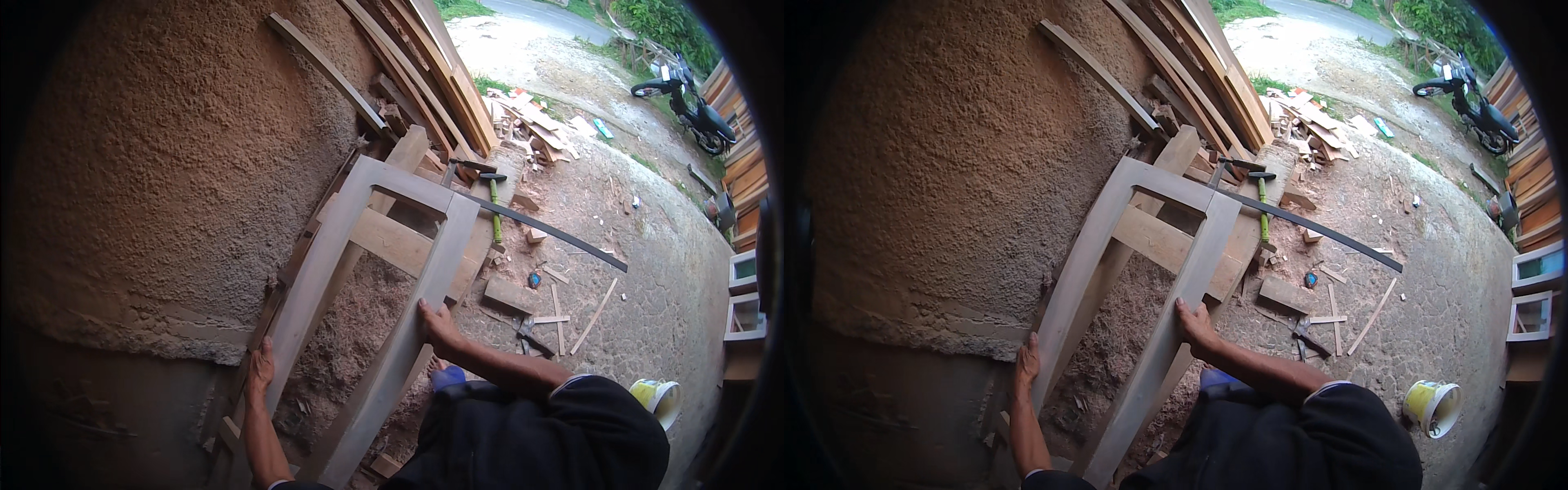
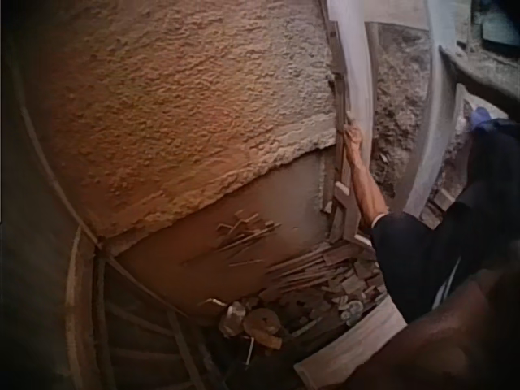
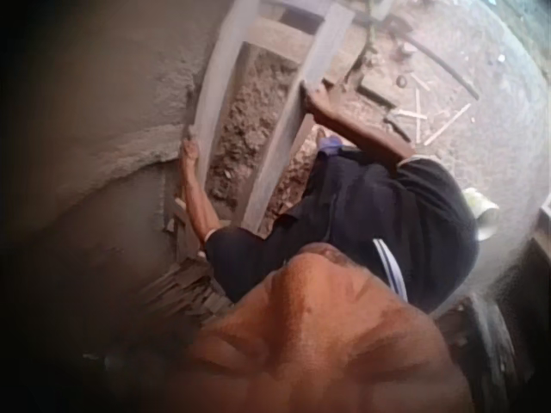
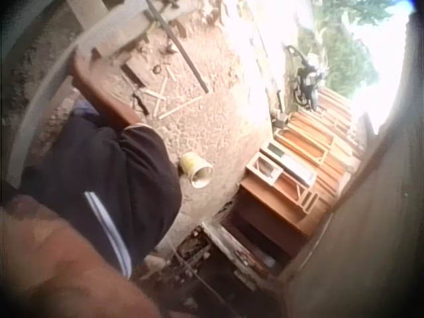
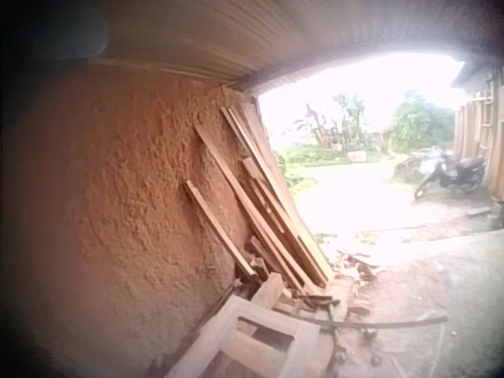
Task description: The person assembles a wooden window frame by positioning a glass pane, aligning the frame on a workbench, and securing it with a hammer and nails. The person repeatedly adjusts the frame and hammers nails into the wood to fasten the components together.
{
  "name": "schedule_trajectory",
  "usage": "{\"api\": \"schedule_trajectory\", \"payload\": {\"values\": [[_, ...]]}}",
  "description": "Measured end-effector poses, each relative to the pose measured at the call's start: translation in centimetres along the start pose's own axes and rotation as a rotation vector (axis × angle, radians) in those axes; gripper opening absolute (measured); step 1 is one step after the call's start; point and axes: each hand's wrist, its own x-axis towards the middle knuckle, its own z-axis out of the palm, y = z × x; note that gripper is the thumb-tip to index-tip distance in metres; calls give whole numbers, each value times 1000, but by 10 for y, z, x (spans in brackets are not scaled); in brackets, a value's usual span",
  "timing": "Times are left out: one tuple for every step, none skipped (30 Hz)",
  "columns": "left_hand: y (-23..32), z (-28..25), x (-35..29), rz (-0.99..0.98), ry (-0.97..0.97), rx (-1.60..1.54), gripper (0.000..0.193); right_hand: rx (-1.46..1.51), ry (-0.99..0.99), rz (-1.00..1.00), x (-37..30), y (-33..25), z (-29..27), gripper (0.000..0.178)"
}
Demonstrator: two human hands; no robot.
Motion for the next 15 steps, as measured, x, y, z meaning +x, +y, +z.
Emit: {"api": "schedule_trajectory", "payload": {"values": [[-9,11,9,-25,-75,5,102,-39,7,3,0,13,-3,61],[-16,20,20,-52,-149,20,103,-83,26,26,-1,21,-5,61],[-21,30,29,-41,-151,37,102,-129,57,58,1,25,-3,60],[-27,39,35,-36,-152,53,102,-186,122,120,-2,28,-3,67],[-33,46,42,-36,-149,71,101,-199,137,146,-2,28,1,69],[-38,52,50,-52,-179,80,102,-210,143,157,-5,28,3,71],[-42,59,58,-69,-204,92,102,-217,168,187,-7,27,7,72],[-46,64,65,-88,-230,105,102,-192,202,224,-10,26,11,73],[-49,68,72,-78,-242,106,102,-214,200,195,-12,26,15,73],[-52,72,78,-68,-252,107,103,-242,203,198,-15,26,16,73],[-54,75,83,-60,-262,108,103,-271,207,186,-17,29,16,73],[-55,78,87,-43,-263,114,102,-251,214,209,-15,33,18,73],[-56,81,90,-28,-265,121,102,-232,223,216,-14,39,18,74],[-58,83,92,-9,-261,128,102,-202,227,195,-11,47,18,74],[-59,85,93,-17,-275,124,102,-205,249,211,-8,56,18,74]]}}
